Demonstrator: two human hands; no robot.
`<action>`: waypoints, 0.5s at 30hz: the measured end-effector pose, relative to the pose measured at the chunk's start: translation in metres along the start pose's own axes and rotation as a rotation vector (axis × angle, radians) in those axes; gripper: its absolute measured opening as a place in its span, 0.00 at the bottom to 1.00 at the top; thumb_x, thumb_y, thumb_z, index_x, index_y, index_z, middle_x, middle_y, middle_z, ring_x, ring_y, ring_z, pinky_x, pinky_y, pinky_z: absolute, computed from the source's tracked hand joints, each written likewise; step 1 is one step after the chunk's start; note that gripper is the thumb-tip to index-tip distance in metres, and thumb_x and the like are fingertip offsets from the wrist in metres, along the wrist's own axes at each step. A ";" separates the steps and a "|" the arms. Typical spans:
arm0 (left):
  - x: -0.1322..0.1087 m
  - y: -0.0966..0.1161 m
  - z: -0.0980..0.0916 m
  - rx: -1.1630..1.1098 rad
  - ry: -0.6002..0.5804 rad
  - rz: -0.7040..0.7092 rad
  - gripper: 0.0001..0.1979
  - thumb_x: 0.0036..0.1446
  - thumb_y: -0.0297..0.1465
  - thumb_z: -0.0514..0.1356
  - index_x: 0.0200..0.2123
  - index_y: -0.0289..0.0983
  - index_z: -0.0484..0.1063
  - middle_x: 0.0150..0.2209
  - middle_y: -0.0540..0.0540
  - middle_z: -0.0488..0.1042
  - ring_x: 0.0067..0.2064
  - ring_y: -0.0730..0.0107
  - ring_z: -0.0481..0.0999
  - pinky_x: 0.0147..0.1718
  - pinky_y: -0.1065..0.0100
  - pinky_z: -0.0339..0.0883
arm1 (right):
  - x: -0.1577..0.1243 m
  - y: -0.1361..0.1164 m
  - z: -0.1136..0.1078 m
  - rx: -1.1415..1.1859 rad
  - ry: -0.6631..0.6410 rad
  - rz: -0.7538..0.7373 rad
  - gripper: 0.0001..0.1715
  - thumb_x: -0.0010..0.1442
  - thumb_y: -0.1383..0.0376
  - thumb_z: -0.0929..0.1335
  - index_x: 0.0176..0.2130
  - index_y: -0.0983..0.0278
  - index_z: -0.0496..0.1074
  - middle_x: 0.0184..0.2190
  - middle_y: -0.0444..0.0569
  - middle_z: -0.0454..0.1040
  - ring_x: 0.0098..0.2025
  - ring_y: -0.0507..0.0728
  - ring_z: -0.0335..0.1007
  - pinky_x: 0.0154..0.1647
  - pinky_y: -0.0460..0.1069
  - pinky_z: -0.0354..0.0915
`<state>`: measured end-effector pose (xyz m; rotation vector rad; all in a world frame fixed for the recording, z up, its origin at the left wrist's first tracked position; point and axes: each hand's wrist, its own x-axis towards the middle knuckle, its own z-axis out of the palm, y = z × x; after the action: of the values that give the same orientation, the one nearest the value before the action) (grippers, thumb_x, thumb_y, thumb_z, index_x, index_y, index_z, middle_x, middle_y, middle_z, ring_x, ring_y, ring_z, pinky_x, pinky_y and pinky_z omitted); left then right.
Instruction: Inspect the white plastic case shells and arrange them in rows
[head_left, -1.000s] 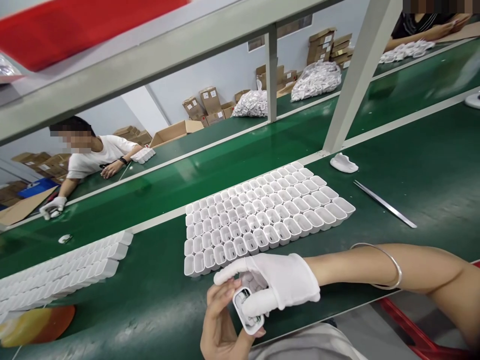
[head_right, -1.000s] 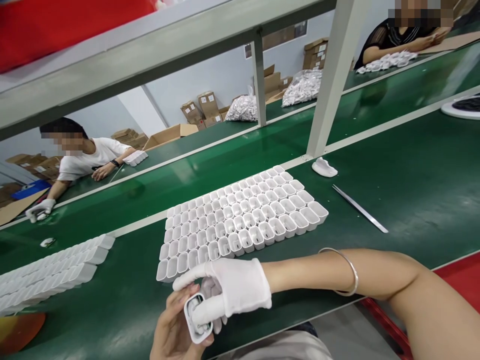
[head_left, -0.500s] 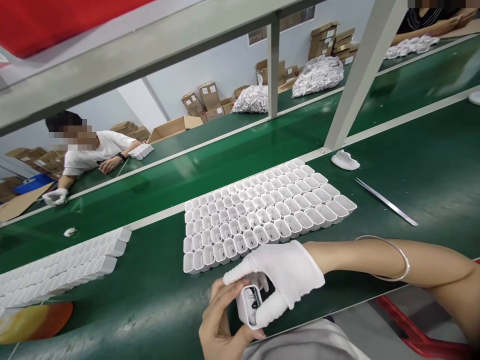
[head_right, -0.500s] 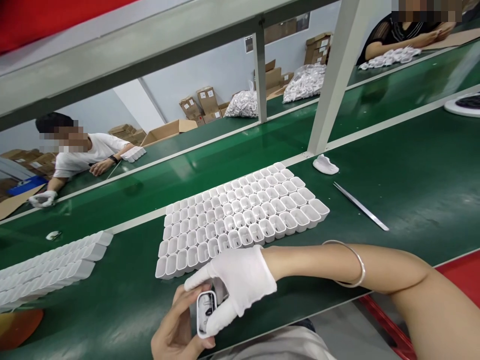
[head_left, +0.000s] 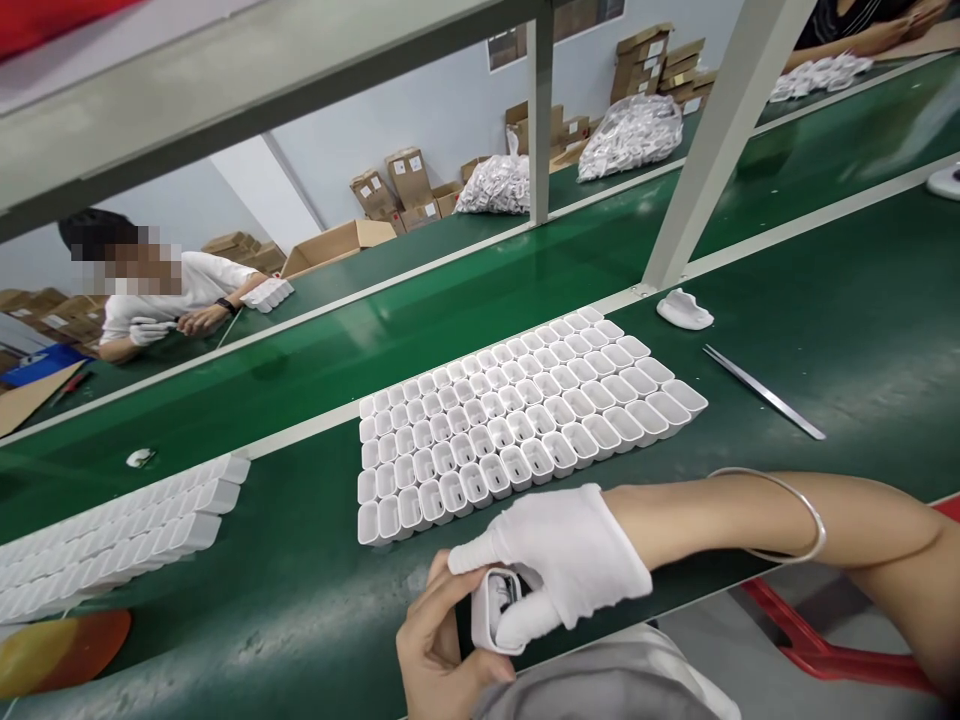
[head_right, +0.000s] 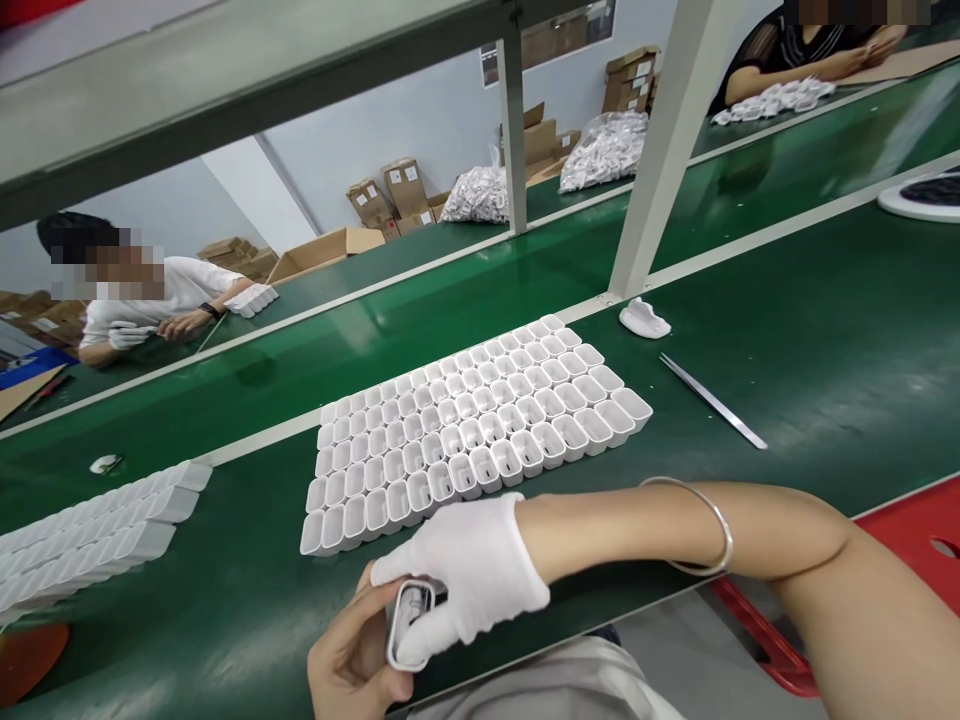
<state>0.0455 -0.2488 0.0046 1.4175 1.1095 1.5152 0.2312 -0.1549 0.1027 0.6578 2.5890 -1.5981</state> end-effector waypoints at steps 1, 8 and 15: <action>-0.002 0.001 0.002 -0.035 0.029 -0.040 0.29 0.37 0.55 0.75 0.38 0.42 0.86 0.36 0.37 0.84 0.43 0.44 0.82 0.43 0.54 0.77 | -0.001 0.002 -0.003 0.095 -0.037 0.017 0.26 0.60 0.57 0.71 0.57 0.60 0.73 0.32 0.42 0.76 0.28 0.51 0.69 0.28 0.44 0.61; -0.007 0.022 0.016 -0.126 0.125 -0.238 0.29 0.39 0.60 0.71 0.32 0.41 0.86 0.35 0.37 0.84 0.47 0.39 0.81 0.50 0.50 0.74 | 0.000 0.014 -0.010 0.177 -0.038 0.075 0.23 0.61 0.60 0.73 0.55 0.61 0.78 0.26 0.40 0.74 0.24 0.47 0.66 0.29 0.42 0.62; -0.012 0.016 0.011 -0.200 0.121 -0.305 0.27 0.39 0.58 0.72 0.29 0.39 0.85 0.33 0.38 0.83 0.36 0.48 0.83 0.38 0.58 0.77 | 0.004 0.009 -0.005 -0.046 -0.019 -0.047 0.11 0.64 0.66 0.68 0.44 0.66 0.80 0.24 0.40 0.72 0.23 0.46 0.64 0.26 0.41 0.60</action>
<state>0.0581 -0.2641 0.0157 0.9839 1.1522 1.4580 0.2321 -0.1457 0.0966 0.5804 2.6380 -1.5435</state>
